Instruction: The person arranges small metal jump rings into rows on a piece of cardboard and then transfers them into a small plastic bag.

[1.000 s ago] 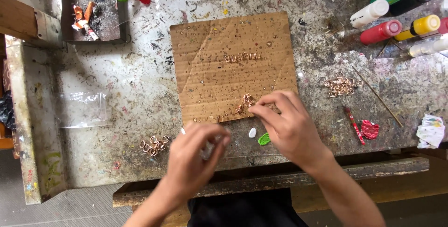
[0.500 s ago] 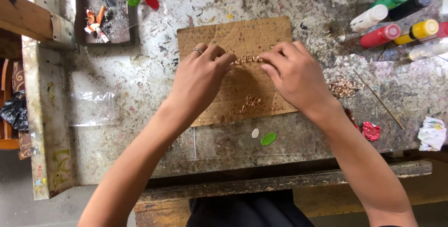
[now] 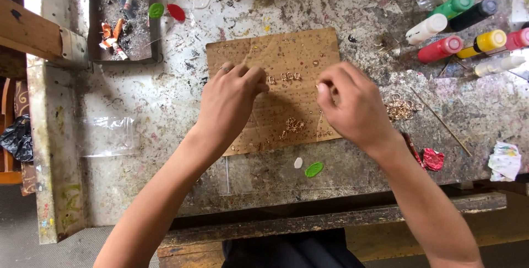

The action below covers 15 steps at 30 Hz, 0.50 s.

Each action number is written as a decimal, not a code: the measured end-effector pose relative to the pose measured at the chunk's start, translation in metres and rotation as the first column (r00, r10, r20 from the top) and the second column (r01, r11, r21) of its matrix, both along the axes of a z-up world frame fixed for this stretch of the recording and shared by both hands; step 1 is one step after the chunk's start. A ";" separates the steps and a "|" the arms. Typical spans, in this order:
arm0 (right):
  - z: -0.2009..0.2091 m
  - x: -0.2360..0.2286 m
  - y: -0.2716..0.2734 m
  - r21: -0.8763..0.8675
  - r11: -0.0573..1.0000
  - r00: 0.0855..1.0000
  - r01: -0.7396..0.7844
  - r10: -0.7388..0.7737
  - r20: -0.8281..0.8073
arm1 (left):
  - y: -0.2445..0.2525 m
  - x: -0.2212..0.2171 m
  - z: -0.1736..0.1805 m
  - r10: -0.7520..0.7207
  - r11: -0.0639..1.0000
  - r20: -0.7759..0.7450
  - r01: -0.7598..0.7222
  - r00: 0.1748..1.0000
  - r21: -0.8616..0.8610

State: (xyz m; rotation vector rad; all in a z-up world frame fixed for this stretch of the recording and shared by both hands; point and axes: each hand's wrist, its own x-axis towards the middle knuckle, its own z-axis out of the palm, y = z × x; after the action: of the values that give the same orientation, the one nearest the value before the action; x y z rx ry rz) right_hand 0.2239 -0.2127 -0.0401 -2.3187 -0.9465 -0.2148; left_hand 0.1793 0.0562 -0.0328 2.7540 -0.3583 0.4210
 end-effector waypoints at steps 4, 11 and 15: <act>0.025 -0.049 -0.002 0.219 0.975 0.994 0.041 -0.016 -0.112 | -0.010 -0.035 0.019 -0.055 0.985 -0.115 0.035 0.992 -0.171; 0.030 -0.130 0.008 0.500 0.859 0.944 0.113 0.065 -0.324 | -0.039 -0.117 0.055 -0.153 0.841 -0.055 0.101 0.987 -0.531; 0.037 -0.160 0.021 0.690 0.710 0.881 0.141 0.227 -0.414 | -0.057 -0.142 0.070 -0.167 0.578 -0.053 0.054 0.985 -0.814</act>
State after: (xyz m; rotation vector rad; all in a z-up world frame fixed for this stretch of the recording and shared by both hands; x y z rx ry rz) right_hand 0.0638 -0.1921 -0.0031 -1.5078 -0.5235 0.0254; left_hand 0.0375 -0.0008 0.0375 1.8124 -0.2182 0.2730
